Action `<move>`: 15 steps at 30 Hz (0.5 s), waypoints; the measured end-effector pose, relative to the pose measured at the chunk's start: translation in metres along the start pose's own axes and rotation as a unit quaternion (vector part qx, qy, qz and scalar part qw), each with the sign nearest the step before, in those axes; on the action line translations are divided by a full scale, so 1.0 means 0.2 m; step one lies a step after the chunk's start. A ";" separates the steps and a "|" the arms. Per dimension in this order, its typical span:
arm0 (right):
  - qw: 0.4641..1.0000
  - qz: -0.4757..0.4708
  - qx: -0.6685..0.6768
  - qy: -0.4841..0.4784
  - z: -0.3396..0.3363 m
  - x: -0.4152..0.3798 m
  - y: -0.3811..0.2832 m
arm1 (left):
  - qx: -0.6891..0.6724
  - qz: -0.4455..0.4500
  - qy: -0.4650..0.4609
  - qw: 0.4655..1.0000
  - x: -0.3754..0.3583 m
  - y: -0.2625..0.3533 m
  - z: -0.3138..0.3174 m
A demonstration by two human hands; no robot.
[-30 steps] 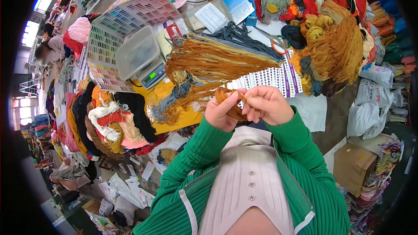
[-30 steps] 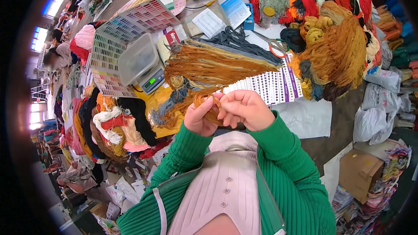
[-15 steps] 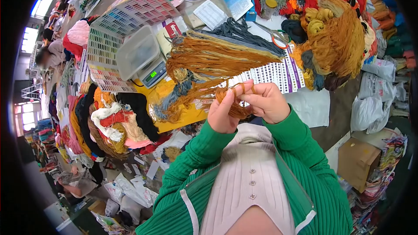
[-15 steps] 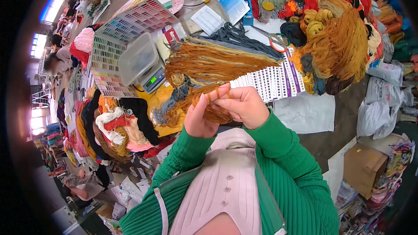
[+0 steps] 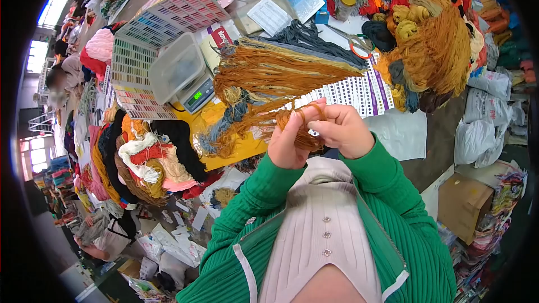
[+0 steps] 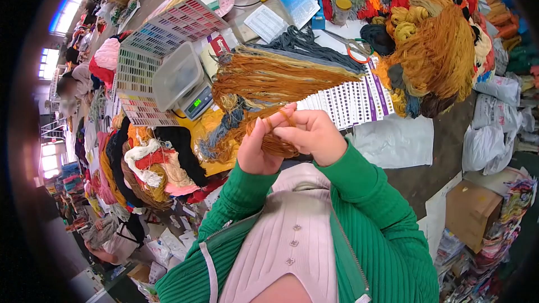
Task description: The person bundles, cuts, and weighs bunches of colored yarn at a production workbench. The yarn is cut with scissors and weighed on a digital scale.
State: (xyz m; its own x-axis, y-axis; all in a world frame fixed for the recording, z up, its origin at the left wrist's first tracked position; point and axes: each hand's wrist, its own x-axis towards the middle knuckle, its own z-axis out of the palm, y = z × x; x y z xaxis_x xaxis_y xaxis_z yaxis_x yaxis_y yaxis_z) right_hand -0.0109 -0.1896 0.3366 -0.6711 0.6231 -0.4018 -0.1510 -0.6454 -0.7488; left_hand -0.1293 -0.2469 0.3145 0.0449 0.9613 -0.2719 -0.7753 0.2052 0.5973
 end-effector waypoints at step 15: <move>0.997 -0.021 0.067 -0.018 -0.04 0.00 0.01 | -0.042 -0.005 -0.037 0.998 0.03 0.02 0.04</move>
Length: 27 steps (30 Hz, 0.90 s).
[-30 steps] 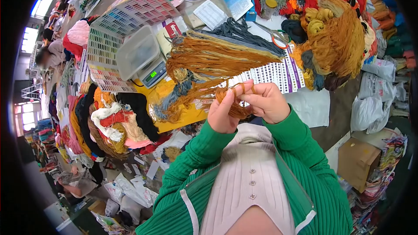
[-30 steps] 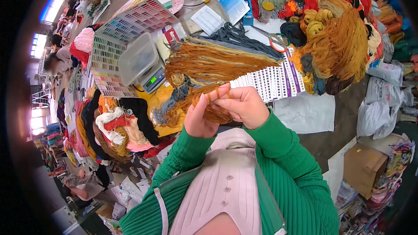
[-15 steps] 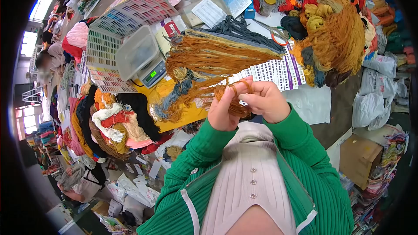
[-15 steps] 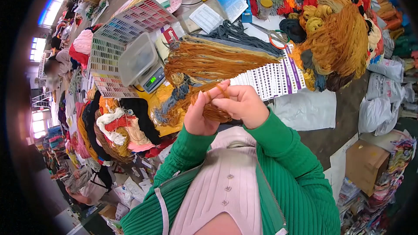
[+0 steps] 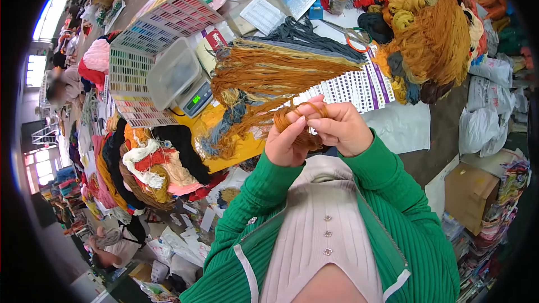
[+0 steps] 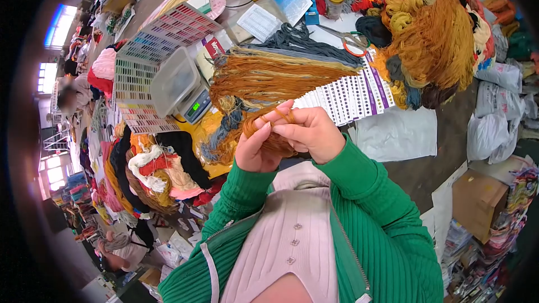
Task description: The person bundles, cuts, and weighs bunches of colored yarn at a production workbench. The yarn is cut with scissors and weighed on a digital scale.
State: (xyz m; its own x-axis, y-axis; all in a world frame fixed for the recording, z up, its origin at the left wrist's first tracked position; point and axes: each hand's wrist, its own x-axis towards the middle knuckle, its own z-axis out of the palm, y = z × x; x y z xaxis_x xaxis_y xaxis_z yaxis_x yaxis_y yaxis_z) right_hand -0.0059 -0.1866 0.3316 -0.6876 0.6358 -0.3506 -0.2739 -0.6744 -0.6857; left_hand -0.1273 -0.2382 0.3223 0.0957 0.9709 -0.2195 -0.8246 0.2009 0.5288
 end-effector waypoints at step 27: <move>0.918 -0.272 0.271 0.101 -0.95 -0.38 -0.47 | 0.583 0.085 0.038 0.807 -0.04 0.57 -1.69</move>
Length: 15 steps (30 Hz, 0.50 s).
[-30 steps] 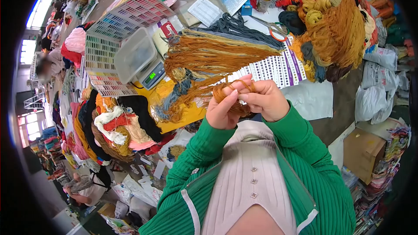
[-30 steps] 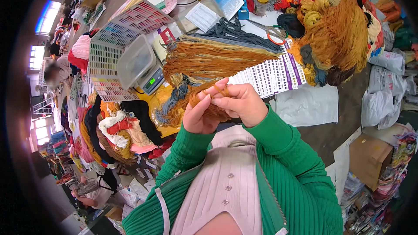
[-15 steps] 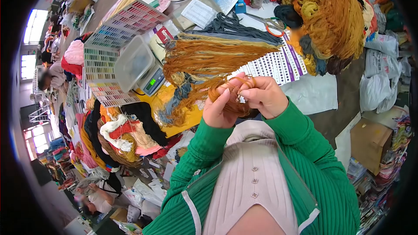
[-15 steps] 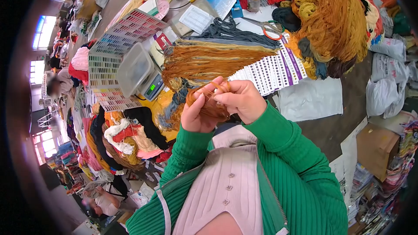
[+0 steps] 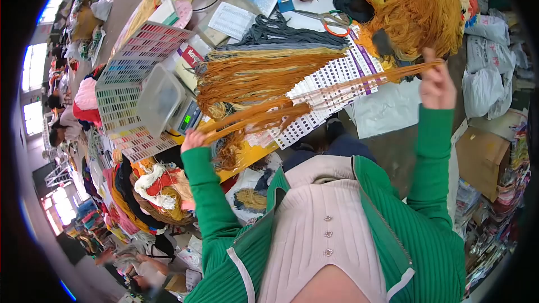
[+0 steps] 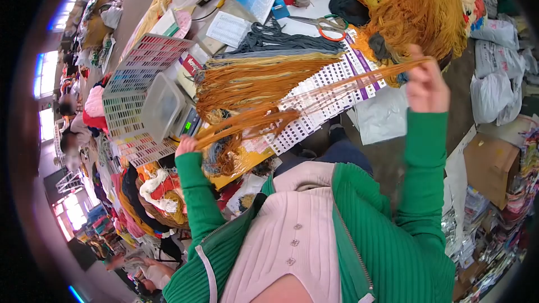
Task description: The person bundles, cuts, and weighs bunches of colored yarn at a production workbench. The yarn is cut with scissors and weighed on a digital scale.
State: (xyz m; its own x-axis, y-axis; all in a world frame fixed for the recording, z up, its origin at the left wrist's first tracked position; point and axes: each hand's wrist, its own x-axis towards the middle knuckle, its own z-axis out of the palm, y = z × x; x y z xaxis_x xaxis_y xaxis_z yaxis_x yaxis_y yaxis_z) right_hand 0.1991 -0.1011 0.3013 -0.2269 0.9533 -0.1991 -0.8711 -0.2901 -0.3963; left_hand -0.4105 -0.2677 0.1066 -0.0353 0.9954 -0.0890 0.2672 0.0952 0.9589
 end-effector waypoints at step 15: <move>0.861 -0.348 -0.276 0.247 -0.92 0.02 -1.81 | 0.797 -0.136 -0.018 0.589 -0.29 0.28 -0.82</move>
State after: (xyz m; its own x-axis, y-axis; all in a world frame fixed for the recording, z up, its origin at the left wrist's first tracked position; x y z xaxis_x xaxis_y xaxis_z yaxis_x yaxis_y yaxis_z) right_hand 0.5937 -0.0072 0.2780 0.5981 0.8002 -0.0443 -0.3504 0.2114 -0.9124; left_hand -0.5514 -0.3220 0.2101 -0.2725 0.9381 -0.2139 0.8215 0.1111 -0.5592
